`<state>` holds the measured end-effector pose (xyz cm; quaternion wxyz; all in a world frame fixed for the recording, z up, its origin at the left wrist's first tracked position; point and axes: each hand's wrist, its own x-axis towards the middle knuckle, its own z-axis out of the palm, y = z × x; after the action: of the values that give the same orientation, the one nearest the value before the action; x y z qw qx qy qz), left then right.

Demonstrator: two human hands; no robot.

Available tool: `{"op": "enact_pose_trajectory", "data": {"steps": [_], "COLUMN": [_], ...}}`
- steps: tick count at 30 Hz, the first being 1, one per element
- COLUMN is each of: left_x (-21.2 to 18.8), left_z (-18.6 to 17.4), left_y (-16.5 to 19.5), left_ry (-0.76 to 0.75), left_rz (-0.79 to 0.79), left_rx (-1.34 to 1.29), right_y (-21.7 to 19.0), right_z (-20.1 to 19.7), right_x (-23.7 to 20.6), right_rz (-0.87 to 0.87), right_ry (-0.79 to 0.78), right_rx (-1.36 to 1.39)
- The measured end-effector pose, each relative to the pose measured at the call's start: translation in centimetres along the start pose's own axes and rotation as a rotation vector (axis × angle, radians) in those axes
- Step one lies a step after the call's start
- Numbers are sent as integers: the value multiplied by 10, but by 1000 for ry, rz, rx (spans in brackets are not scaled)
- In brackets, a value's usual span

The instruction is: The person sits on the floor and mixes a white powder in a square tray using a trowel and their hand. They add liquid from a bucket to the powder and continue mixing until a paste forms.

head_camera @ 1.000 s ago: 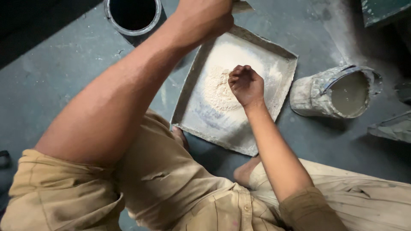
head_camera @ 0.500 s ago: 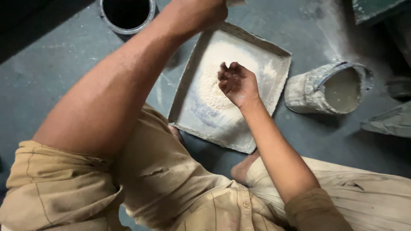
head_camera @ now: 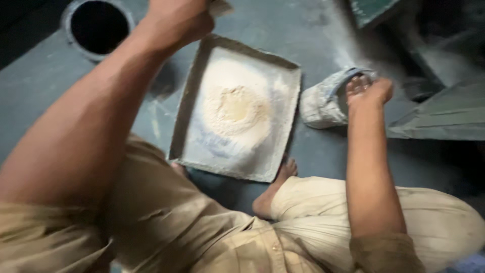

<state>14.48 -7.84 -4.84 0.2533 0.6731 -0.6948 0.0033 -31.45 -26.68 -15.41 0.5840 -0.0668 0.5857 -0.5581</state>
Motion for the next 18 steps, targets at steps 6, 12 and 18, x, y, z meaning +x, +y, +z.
{"op": "enact_pose_trajectory", "data": {"steps": [6,12,18], "left_x": [3,8,9], "left_z": [-23,-29,-31], "left_y": [27,31,33], "left_ry": [-71,-216,-242], "left_rz": [-117,-257,-292], "left_rx": [80,235,215], "right_y": [11,15,12], "right_z": [-22,-22,-29], "right_x": [25,21,25], "right_rz": [257,317,380], "right_ry": [96,69,-200], "right_rx": [-33,83,506]}}
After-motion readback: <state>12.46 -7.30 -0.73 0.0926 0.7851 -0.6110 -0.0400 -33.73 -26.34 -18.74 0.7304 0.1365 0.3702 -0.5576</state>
